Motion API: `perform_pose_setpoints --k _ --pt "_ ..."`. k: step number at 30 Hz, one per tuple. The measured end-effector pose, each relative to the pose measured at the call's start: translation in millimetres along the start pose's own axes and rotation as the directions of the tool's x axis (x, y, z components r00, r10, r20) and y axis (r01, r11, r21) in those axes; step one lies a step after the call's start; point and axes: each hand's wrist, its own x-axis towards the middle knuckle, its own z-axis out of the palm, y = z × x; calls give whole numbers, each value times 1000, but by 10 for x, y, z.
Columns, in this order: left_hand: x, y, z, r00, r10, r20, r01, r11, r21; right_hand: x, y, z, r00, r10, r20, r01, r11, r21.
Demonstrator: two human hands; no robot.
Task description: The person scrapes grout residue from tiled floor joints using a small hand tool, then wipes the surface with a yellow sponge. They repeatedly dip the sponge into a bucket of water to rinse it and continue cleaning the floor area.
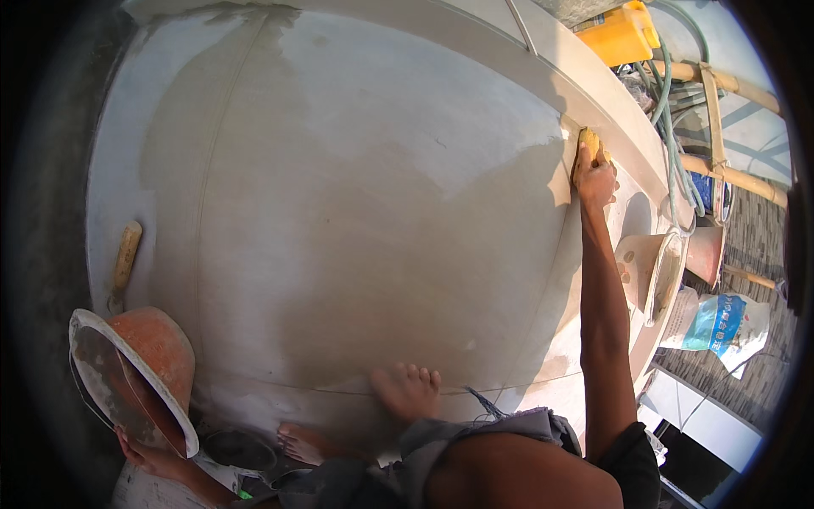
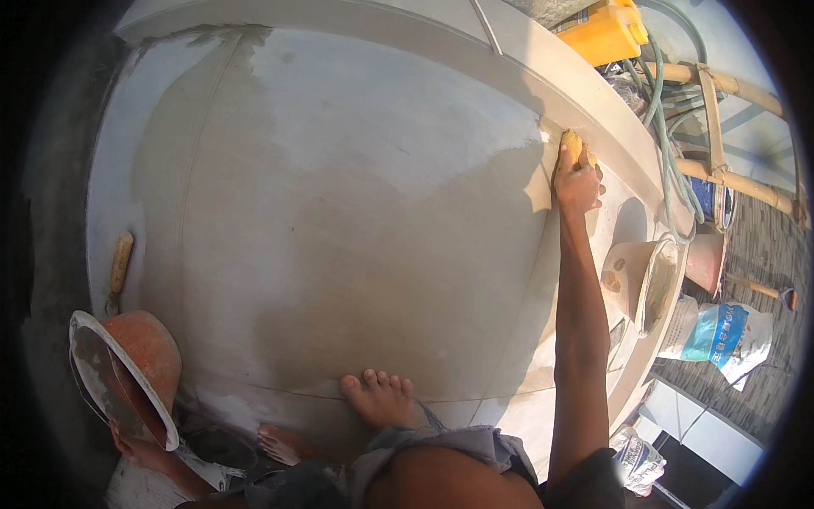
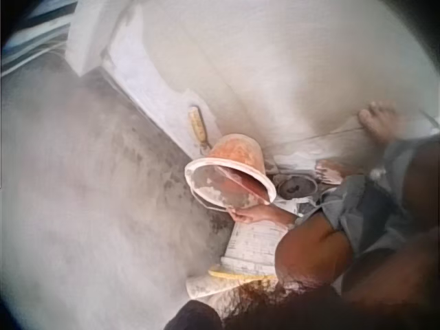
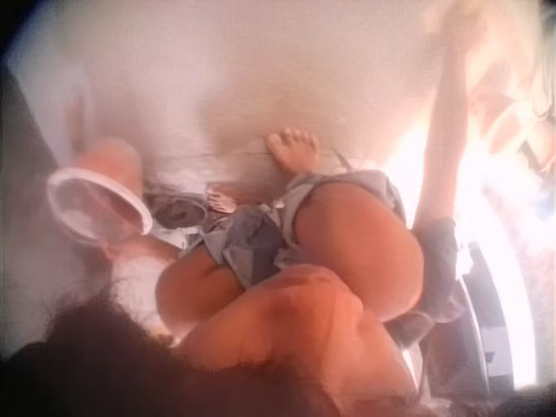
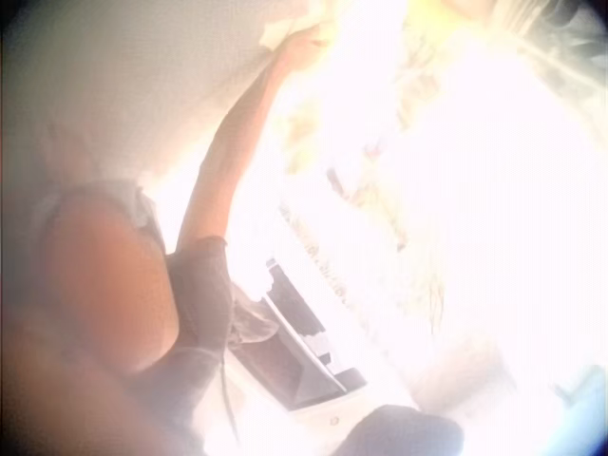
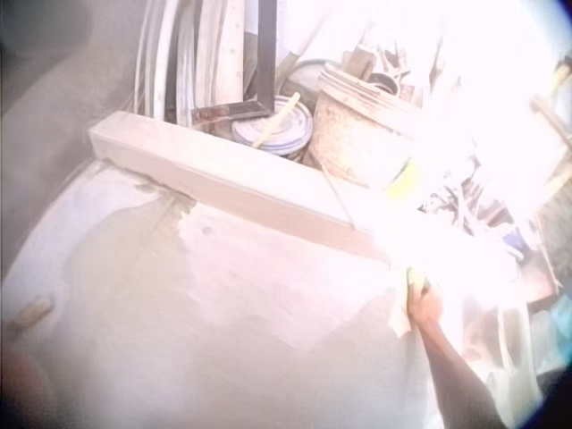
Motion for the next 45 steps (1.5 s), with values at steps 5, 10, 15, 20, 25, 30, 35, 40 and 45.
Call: perform_pose_setpoints --k 5,10,15,20,25,30,35,40,45 --pt "12 194 -117 998 -63 -30 63 998 22 -612 -625 171 739 -672 -48 673 738 49" --pt "-151 283 75 993 -116 -33 114 992 -46 189 -68 92 998 -60 -18 60 998 -4" --pt "-55 220 -81 995 -88 -46 87 996 -14 -445 -682 264 904 -420 -85 422 907 11" --pt "-97 186 43 987 -151 -54 146 985 -94 -103 -337 119 996 -84 -30 86 993 86" --pt "-151 282 80 992 -120 -21 117 986 -117 -767 -1078 125 932 -344 -118 341 939 -46" --pt "-198 484 -14 971 -237 12 236 957 -172 -2436 -1574 -132 354 -931 -85 922 332 199" --pt "-258 434 45 983 -182 12 181 968 -176 -1093 -689 -70 790 -607 -86 613 786 83" --pt "-319 545 142 986 -167 -17 153 933 -327 -913 -864 -30 981 -192 -21 190 980 -55" --pt "-323 644 144 991 -136 -11 119 904 -411 -2622 -1347 -80 736 -674 -65 678 732 71"
